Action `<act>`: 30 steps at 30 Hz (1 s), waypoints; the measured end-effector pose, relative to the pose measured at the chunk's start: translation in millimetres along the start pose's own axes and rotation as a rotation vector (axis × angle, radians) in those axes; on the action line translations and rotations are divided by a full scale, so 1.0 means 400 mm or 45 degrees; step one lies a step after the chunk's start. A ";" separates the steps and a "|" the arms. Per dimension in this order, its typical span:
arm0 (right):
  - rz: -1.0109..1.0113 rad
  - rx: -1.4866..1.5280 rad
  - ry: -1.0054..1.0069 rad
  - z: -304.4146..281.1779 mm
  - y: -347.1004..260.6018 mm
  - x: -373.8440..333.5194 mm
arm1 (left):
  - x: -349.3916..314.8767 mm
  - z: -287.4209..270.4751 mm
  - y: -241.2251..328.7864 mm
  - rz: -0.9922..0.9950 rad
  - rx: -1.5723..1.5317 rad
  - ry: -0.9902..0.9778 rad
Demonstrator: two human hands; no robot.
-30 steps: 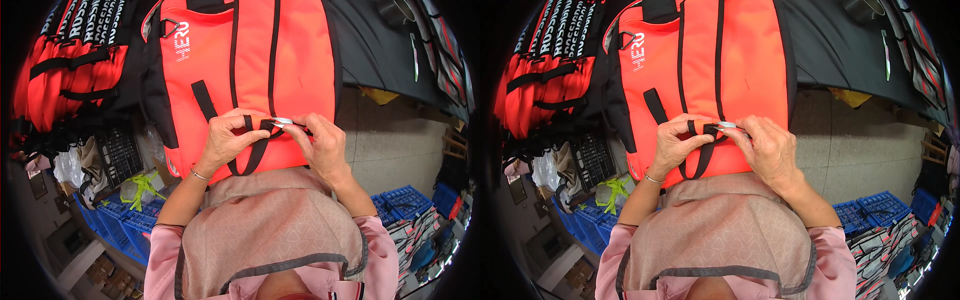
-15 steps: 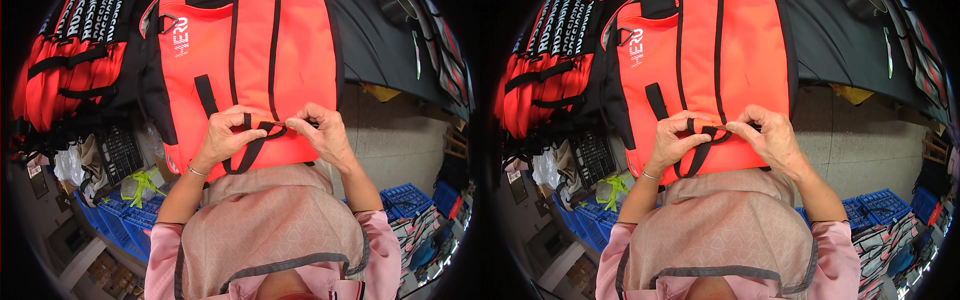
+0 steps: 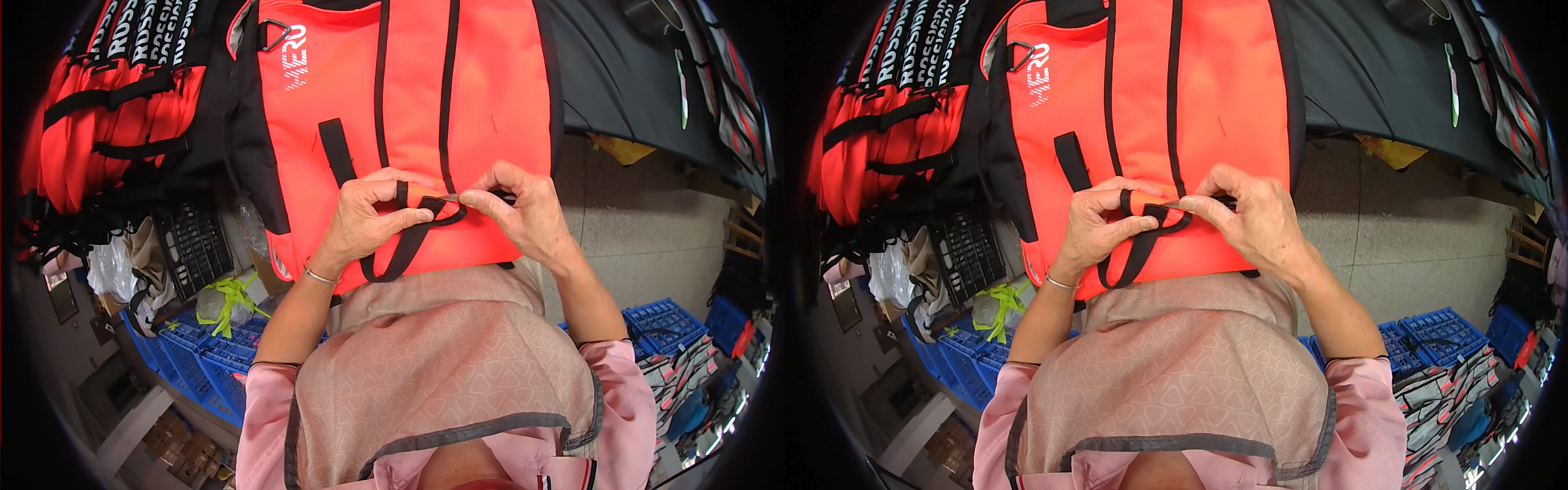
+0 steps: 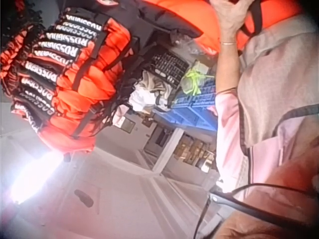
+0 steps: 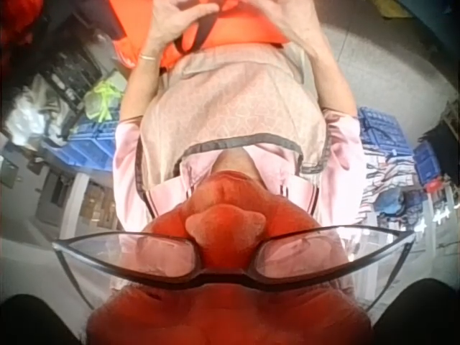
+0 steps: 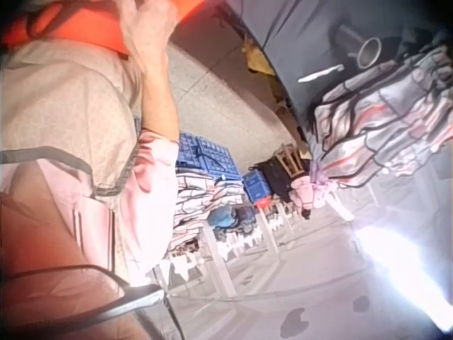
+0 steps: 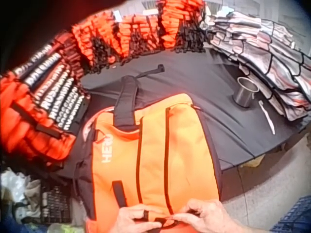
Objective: Trimming excess threads from a newly manufactured neon orange and black backpack using small hand snips.
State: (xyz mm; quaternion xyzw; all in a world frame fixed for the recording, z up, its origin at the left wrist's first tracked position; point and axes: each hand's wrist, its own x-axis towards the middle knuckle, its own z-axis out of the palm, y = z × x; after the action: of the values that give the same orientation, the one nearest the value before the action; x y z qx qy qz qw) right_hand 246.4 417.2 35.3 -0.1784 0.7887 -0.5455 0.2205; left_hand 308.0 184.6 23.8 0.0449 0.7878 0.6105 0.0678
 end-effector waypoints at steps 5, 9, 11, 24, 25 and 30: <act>0.179 0.352 -0.078 -0.005 -0.002 0.017 | 0.001 0.000 -0.001 -0.017 -0.028 0.013; 0.093 0.350 -0.003 0.004 0.007 0.012 | 0.004 0.001 0.004 -0.069 -0.043 -0.005; 0.122 0.140 -0.057 0.005 0.007 0.009 | 0.003 0.001 -0.003 -0.053 -0.034 -0.011; -0.304 -0.198 0.248 0.027 -0.030 -0.021 | 0.005 0.026 0.023 -0.240 -0.215 0.177; -0.311 -0.199 0.248 0.037 -0.016 -0.022 | 0.004 0.030 0.025 -0.255 -0.218 0.185; -0.787 -0.632 0.493 0.072 0.024 -0.018 | 0.009 0.039 0.033 -0.216 -0.137 0.196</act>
State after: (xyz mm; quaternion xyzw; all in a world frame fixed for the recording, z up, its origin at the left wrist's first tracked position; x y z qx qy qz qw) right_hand 267.7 401.6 18.4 -0.3482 0.8320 -0.4033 -0.1544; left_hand 306.8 203.5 32.5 -0.0727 0.7577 0.6457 0.0608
